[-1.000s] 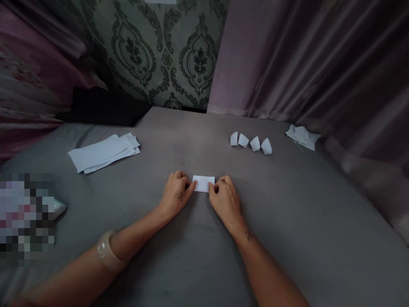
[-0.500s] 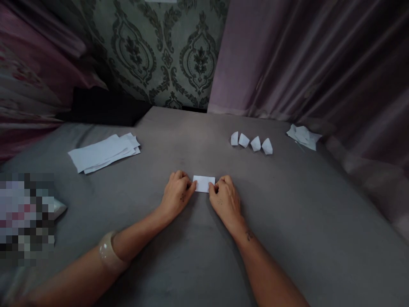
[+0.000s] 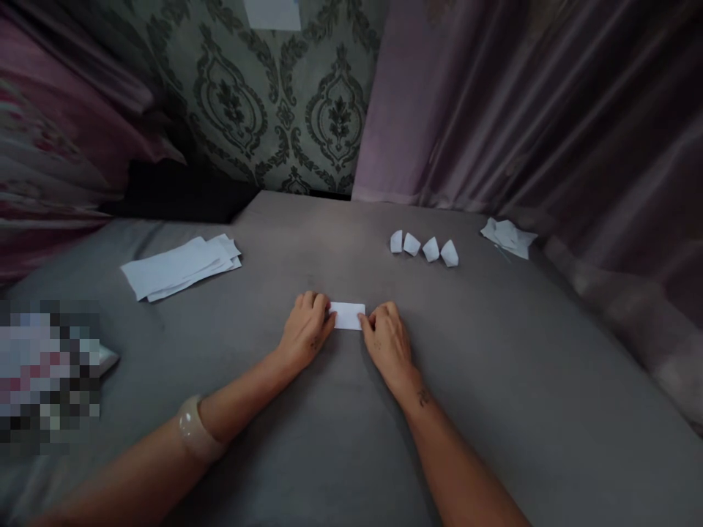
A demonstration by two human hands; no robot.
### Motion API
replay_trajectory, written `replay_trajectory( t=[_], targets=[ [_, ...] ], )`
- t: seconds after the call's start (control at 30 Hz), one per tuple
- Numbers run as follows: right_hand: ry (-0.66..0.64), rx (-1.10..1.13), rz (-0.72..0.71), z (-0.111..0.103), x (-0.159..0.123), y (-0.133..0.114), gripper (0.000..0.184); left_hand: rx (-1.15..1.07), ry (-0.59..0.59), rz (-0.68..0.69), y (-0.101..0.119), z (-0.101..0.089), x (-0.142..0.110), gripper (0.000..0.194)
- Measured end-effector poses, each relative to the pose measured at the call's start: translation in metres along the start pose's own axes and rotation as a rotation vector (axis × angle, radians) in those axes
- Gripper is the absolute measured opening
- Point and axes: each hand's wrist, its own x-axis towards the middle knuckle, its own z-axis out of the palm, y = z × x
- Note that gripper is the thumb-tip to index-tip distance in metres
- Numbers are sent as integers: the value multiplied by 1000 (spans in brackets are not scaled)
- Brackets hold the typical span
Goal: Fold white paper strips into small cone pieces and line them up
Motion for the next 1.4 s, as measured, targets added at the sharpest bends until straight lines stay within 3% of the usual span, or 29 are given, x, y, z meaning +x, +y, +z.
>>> replay_trajectory(
  t=[0.1, 0.2, 0.33, 0.47, 0.73, 1.13, 1.3, 1.4],
  targets=[
    [35, 5, -57, 1, 0, -5, 14, 56, -50, 190, 3, -4, 4, 19],
    [-12, 23, -223, 1, -1, -14, 26, 94, -137, 365, 9, -8, 7, 18],
    [-97, -41, -341, -3, -9, -23, 36, 174, -220, 389, 14, -9, -2, 20],
    [-121, -213, -326, -9, -23, -34, 35, 219, -131, 414, 9, -6, -21, 32],
    [-197, -362, -296, -13, -38, -57, 44, 226, -240, 274, -1, -26, -35, 38],
    [-205, -408, -115, -23, -37, -45, 42, 148, -295, 208, 0, -35, -35, 40],
    [-175, -447, -122, -25, -32, -41, 37, -54, -178, 171, -11, -29, -30, 35],
    [-76, -421, -121, -20, -29, -39, 35, -304, -66, -26, -16, -21, -17, 25]
  ],
)
